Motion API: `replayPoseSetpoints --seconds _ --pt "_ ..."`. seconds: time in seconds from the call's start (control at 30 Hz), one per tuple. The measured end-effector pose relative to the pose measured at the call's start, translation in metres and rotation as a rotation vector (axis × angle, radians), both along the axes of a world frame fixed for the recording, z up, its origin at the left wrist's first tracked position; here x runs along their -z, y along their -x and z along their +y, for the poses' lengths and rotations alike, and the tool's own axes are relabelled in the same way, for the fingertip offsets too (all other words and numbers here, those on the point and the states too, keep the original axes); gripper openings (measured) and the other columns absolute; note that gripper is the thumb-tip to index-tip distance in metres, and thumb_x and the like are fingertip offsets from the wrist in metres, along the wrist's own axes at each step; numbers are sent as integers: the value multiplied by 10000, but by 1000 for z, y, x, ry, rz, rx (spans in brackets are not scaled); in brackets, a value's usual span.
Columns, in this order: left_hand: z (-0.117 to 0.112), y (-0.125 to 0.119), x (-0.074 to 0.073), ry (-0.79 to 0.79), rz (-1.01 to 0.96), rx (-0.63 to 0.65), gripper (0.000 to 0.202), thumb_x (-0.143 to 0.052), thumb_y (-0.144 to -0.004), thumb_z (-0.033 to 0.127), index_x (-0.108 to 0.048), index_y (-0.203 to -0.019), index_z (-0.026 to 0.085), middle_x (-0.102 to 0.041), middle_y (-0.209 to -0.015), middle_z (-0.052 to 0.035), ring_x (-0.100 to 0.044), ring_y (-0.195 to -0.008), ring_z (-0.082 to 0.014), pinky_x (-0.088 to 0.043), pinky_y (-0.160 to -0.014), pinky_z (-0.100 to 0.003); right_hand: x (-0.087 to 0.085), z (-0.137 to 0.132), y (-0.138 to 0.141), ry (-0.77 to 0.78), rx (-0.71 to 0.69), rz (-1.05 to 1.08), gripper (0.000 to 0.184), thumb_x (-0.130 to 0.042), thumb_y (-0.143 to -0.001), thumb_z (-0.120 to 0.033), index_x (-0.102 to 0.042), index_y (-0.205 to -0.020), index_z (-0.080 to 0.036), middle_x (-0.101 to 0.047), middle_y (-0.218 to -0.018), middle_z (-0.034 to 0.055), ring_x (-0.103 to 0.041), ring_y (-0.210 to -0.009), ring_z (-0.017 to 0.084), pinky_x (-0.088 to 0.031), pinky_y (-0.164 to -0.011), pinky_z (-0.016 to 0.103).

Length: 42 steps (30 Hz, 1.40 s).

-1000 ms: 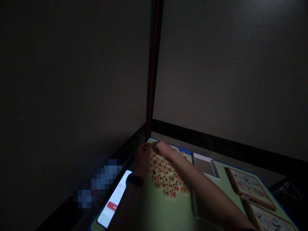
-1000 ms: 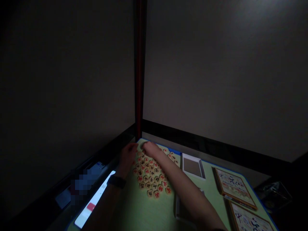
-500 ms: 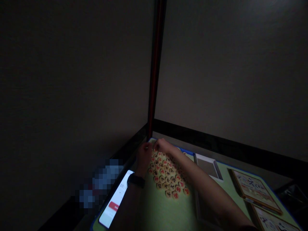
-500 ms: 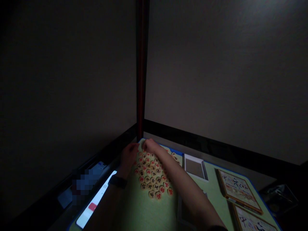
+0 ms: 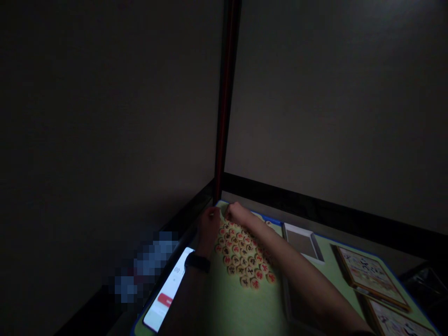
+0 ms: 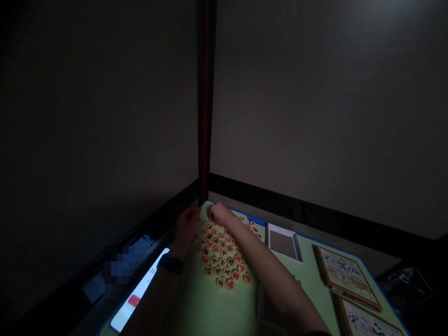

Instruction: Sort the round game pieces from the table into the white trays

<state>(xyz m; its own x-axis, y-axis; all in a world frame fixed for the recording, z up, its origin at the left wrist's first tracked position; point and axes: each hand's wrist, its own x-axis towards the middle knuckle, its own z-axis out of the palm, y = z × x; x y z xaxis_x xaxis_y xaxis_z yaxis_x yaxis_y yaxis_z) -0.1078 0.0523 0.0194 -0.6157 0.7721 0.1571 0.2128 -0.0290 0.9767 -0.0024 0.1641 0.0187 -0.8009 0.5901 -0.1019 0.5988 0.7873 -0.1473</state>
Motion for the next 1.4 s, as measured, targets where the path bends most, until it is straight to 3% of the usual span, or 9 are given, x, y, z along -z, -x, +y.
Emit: replayPoseSetpoints --seconds 0.1,0.27,0.4,0.6,0.83,1.13,1.27,1.4 --pt "0 2 0 6 -9 -13 162 -552 -779 221 -692 -828 156 -728 -823 -55 -662 -791 -198 -495 -726 -292 -2 -19 7 -67 -15 17 186 -571 -864 -160 -742 -936 -147 -715 -1002 114 -657 -962 221 -486 -823 277" --pt "3 3 5 -8 -9 -56 147 -554 -783 214 -686 -824 164 -734 -867 -66 -664 -844 -205 -496 -774 -300 0 -40 20 -101 -27 -21 272 -625 -795 -139 -735 -1043 -130 -727 -1017 162 -680 -933 275 -495 -764 290" --pt "3 4 5 -14 7 -61 148 -558 -792 237 -684 -821 166 -731 -847 -61 -661 -823 -202 -495 -753 -294 -4 -36 23 -80 -44 -21 287 -605 -798 -97 -734 -1053 -129 -740 -991 144 -689 -886 247 -486 -717 256" --pt "1 6 -1 3 -16 -95 153 -543 -797 221 -680 -837 167 -729 -883 -57 -657 -845 -190 -490 -771 -285 -11 -16 21 31 -105 15 293 -625 -736 -28 -783 -927 -183 -771 -864 23 -695 -815 155 -456 -697 172" --pt "2 5 2 -31 -6 -86 164 -537 -793 236 -683 -819 166 -725 -839 -51 -660 -814 -194 -497 -742 -283 -2 -9 16 61 -78 87 332 -584 -714 -1 -801 -869 -199 -778 -843 11 -703 -829 159 -452 -695 173" --pt "0 0 -1 -31 -16 -66 154 -550 -780 205 -693 -817 162 -721 -856 -49 -649 -835 -190 -488 -788 -287 9 -23 9 22 -25 154 332 -544 -702 -17 -785 -843 -198 -761 -837 14 -673 -819 158 -430 -686 183" --pt "-1 -2 1 -38 -26 -38 185 -545 -781 256 -692 -845 163 -695 -776 -32 -628 -731 -181 -476 -680 -274 0 -23 -21 -25 19 204 270 -525 -714 -29 -746 -769 -174 -737 -842 21 -628 -788 143 -394 -680 197" --pt "2 -15 7 -51 32 40 181 -538 -792 289 -673 -815 171 -653 -697 -18 -591 -639 -168 -448 -604 -264 -16 -11 -89 -61 150 238 271 -476 -711 -9 -711 -709 -143 -701 -717 16 -586 -679 128 -364 -630 209"
